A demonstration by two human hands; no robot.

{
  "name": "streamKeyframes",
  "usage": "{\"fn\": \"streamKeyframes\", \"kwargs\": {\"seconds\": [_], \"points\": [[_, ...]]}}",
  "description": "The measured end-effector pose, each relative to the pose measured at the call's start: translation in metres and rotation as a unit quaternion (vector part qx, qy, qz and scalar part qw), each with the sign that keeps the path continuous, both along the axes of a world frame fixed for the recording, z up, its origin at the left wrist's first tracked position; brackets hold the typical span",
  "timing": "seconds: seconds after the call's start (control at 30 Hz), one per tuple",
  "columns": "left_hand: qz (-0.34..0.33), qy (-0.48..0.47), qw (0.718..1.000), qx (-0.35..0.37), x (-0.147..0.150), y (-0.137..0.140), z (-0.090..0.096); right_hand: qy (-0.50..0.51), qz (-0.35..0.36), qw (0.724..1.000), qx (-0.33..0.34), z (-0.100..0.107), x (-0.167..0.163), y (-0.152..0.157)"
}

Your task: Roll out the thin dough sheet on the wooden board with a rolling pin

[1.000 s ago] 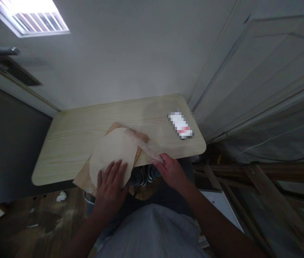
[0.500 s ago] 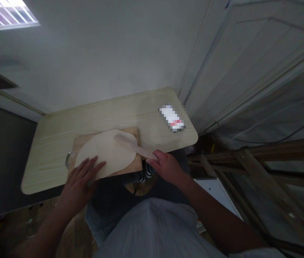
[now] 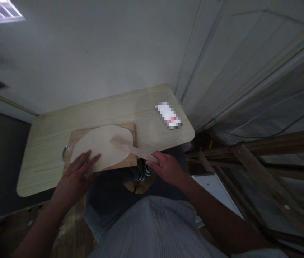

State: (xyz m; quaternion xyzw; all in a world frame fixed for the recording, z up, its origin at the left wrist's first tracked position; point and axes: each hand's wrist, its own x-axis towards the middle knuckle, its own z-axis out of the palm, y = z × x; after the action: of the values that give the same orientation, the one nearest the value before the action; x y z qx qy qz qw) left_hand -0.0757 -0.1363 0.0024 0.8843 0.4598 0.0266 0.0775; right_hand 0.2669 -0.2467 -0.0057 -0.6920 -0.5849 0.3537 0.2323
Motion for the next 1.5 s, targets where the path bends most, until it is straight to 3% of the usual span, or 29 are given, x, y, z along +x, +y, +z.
{"fn": "streamKeyframes", "kwargs": {"seconds": [0.23,0.37,0.43,0.53,0.67,0.83,1.3,1.5], "points": [[0.008,-0.065,0.996,-0.063,0.001,0.017,0.018,0.009,0.037,0.999,-0.007,0.001,-0.007,-0.008],[0.103,-0.238,0.966,-0.002,0.046,0.026,0.026,0.016,0.035,0.999,-0.019,-0.004,-0.007,-0.02],[0.085,-0.284,0.954,0.034,0.077,0.032,0.02,0.013,0.039,0.999,-0.023,-0.006,-0.006,-0.024],[0.032,-0.262,0.964,0.032,0.116,0.042,0.003,0.006,0.034,0.999,-0.028,-0.007,-0.006,-0.026],[0.014,-0.162,0.986,0.048,0.14,0.05,-0.01,0.008,0.013,0.999,-0.034,-0.006,-0.004,-0.026],[0.016,-0.104,0.992,0.066,0.153,0.055,-0.004,0.015,-0.01,0.999,-0.032,-0.008,0.001,-0.022],[0.021,-0.071,0.994,0.078,0.19,0.085,-0.006,0.088,-0.126,0.988,-0.004,-0.025,0.014,-0.011],[0.024,-0.076,0.994,0.078,0.192,0.086,-0.007,0.088,-0.145,0.986,0.006,-0.021,0.016,-0.004]]}}
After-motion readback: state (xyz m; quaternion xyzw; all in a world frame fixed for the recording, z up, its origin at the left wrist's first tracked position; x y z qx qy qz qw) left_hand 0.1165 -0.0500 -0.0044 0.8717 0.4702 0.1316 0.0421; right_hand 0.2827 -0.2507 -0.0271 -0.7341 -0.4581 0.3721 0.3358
